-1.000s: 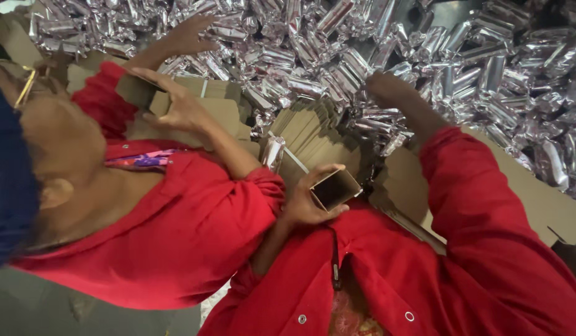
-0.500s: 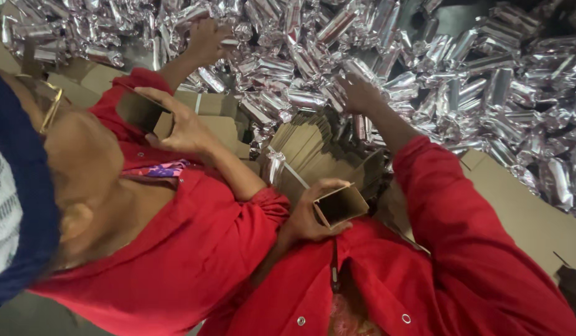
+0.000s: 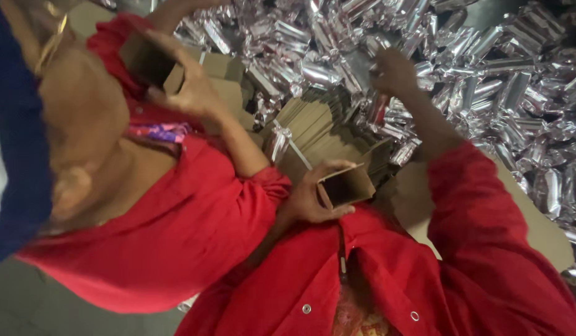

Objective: The person folds flat cardboard pieces into small boxes and places silver-wrapped cylindrical items into them. The person repeats this process continuously, handling the cardboard and wrapped items by hand.

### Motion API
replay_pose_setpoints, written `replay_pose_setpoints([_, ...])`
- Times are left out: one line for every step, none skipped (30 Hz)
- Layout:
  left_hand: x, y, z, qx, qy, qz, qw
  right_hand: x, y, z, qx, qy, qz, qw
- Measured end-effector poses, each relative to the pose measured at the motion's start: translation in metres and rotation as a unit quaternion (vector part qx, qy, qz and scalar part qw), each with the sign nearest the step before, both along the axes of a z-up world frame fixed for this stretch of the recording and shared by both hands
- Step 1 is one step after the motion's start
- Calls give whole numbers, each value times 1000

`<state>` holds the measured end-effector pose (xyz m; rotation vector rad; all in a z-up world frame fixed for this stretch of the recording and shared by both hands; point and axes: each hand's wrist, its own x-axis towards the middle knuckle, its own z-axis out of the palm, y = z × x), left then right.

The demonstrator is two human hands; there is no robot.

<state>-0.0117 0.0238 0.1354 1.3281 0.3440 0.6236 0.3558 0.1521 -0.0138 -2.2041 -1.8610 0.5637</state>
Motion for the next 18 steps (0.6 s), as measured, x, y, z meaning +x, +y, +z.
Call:
replay_pose_setpoints([0, 1, 1, 30, -4, 12, 999, 3, -10, 23, 70, 6, 13, 997])
replay_pose_setpoints([-1, 1, 2, 59, -8, 23, 998, 8, -23, 50, 113, 58, 0, 992])
replay_pose_setpoints([-1, 1, 3, 44, -9, 17, 999, 15, -41, 83, 159, 109, -14, 981])
replay_pose_setpoints([-1, 1, 4, 28, -11, 11, 999, 15, -58, 114, 149, 160, -71, 973])
replay_pose_setpoints([0, 2, 5, 13, -13, 3, 1000, 15, -82, 145, 198, 224, -21, 954])
replay_pose_setpoints([0, 3, 6, 16, 7, 3, 1000, 13, -108, 176, 242, 275, -21, 930])
replay_pose_setpoints([0, 4, 6, 21, 26, 2, 999, 6, -136, 203, 286, 324, -21, 902])
replay_pose_setpoints([0, 4, 6, 25, 46, 1, 999, -3, -162, 228, 310, 294, -42, 903])
replay_pose_setpoints([1, 6, 6, 29, 30, 2, 999, -15, -177, 247, 335, 296, -7, 895])
replay_pose_setpoints([1, 7, 6, 32, 14, 2, 999, -25, -191, 264, 358, 298, 27, 884])
replay_pose_setpoints([0, 7, 5, 36, 0, 3, 999, -37, -196, 275, 378, 331, 118, 856])
replay_pose_setpoints([0, 7, 4, 58, 8, 8, 998, -51, -203, 284, 394, 360, 208, 820])
replay_pose_setpoints([1, 8, 3, 80, 17, 13, 997, -61, -206, 291, 405, 385, 295, 775])
replay_pose_setpoints([2, 6, 2, 101, 26, 18, 994, -80, -211, 291, 408, 398, 240, 786])
replay_pose_setpoints([1, 5, 1, 76, 34, 17, 996, -99, -216, 288, 409, 410, 184, 795])
replay_pose_setpoints([0, 3, 0, 50, 43, 16, 998, -105, -209, 288, 425, 339, 217, 811])
replay_pose_setpoints([-1, 1, -2, 25, 51, 13, 998, -110, -206, 288, 439, 265, 249, 821])
replay_pose_setpoints([-2, 2, -3, 24, 52, 5, 998, -116, -209, 289, 411, 224, 241, 850])
